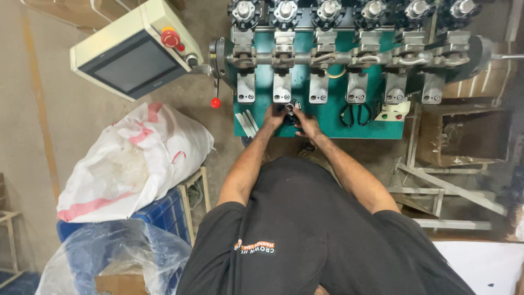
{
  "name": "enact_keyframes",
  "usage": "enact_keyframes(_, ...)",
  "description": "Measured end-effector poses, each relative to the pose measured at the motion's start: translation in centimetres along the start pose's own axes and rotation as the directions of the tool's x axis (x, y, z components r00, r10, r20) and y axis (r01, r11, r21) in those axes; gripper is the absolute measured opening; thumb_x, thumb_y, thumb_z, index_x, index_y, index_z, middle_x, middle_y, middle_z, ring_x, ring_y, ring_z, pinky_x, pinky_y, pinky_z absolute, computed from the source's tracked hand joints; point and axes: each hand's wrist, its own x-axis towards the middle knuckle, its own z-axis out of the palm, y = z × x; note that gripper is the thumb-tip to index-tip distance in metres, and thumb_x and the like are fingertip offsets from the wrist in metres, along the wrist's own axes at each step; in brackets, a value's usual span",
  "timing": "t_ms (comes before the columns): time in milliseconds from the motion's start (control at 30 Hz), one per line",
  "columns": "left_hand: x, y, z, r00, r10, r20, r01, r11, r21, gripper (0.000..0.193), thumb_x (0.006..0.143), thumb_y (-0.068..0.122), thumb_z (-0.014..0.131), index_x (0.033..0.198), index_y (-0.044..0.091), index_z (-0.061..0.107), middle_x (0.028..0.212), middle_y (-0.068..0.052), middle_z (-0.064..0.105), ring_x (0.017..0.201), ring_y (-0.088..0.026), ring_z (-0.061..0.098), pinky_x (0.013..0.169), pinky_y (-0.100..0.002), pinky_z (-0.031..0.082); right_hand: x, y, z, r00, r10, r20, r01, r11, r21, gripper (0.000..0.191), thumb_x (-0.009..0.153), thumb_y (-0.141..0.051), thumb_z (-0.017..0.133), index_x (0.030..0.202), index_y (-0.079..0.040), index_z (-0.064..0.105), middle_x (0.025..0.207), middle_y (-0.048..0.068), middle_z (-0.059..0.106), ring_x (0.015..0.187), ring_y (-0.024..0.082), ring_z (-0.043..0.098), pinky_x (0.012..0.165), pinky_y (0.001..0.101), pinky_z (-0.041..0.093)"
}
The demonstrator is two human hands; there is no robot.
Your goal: The person unwraps plastic film from small black mechanical components in a blue bin, then carries them to a multi-station machine and fits each component onto the machine's spindles, using scissors at times to help with the parts. They repeat this cycle, moving between the bin and the machine.
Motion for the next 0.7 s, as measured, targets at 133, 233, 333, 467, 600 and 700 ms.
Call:
enact_keyframes(133,-2.7,-0.4,2.4,0.952,-0.285,0.111,0.305,0.916,-0.260,0.053,0.092,0.035,0.072,0.135,0.007,0.058,0.091,-0.014,0.075,0.062,-0.024,0.069,0.048,-0.037,0.055,0.0,1.1,-0.4,0.987,-0.001,-0.159,0.010,0.998,0.056,0.066,0.087,-0.066,0.066,0.125,-0.013,0.069,0.111,0.004,0.070,0.089,0.013,0.065,0.062,0.0362,0.059)
enact_keyframes(233,-4.6,-0.3,5.1,0.928,-0.321,0.189,0.369,0.863,-0.346,0.069,0.093,0.037,0.073,0.144,0.007,0.037,0.095,-0.024,0.071,0.061,-0.027,0.065,0.046,-0.038,0.054,0.5,2.8,-3.1,0.995,-0.037,-0.098,0.048,0.992,0.115,0.058,0.086,-0.055,0.071,0.123,-0.011,0.067,0.103,0.007,0.071,0.086,0.019,0.068,0.064,0.0380,0.059)
enact_keyframes(333,-5.5,0.2,7.0,0.807,-0.250,0.535,0.470,0.821,-0.324,0.073,0.088,0.040,0.073,0.146,0.019,0.034,0.116,-0.014,0.065,0.083,-0.020,0.070,0.060,-0.036,0.057,0.2,5.5,-9.0,1.000,0.001,0.031,-0.010,0.955,0.298,0.048,0.086,-0.042,0.071,0.122,-0.010,0.065,0.102,0.005,0.071,0.089,0.019,0.069,0.073,0.0387,0.060)
enact_keyframes(467,-6.2,1.3,10.7,0.437,-0.163,0.884,0.428,0.902,-0.046,0.067,0.092,0.047,0.068,0.150,0.019,0.049,0.129,-0.006,0.064,0.100,-0.017,0.069,0.078,-0.034,0.058,-3.4,11.4,-19.1,0.987,0.118,0.109,-0.161,0.755,0.636,0.034,0.082,-0.028,0.061,0.111,-0.013,0.064,0.102,0.003,0.073,0.092,0.019,0.073,0.082,0.0416,0.061)
enact_keyframes(600,-7.3,2.2,15.9,0.434,-0.145,0.889,0.226,0.973,0.048,0.062,0.095,0.043,0.072,0.151,0.022,0.054,0.121,-0.010,0.069,0.104,-0.020,0.066,0.081,-0.036,0.054,-11.6,20.8,-30.5,0.992,-0.075,-0.105,0.129,0.516,0.847,0.016,0.087,-0.022,0.063,0.099,-0.012,0.069,0.092,0.002,0.070,0.084,0.019,0.069,0.078,0.0402,0.061)
enact_keyframes(700,-7.9,2.1,17.9,0.456,-0.251,0.854,0.185,0.965,0.185,0.058,0.091,0.043,0.070,0.143,0.021,0.058,0.126,-0.005,0.070,0.109,-0.023,0.069,0.086,-0.041,0.057,-19.7,28.9,-37.9,0.895,0.060,-0.442,0.398,0.343,0.851,0.016,0.089,-0.024,0.062,0.094,-0.011,0.069,0.090,0.004,0.071,0.079,0.020,0.071,0.074,0.0400,0.061)
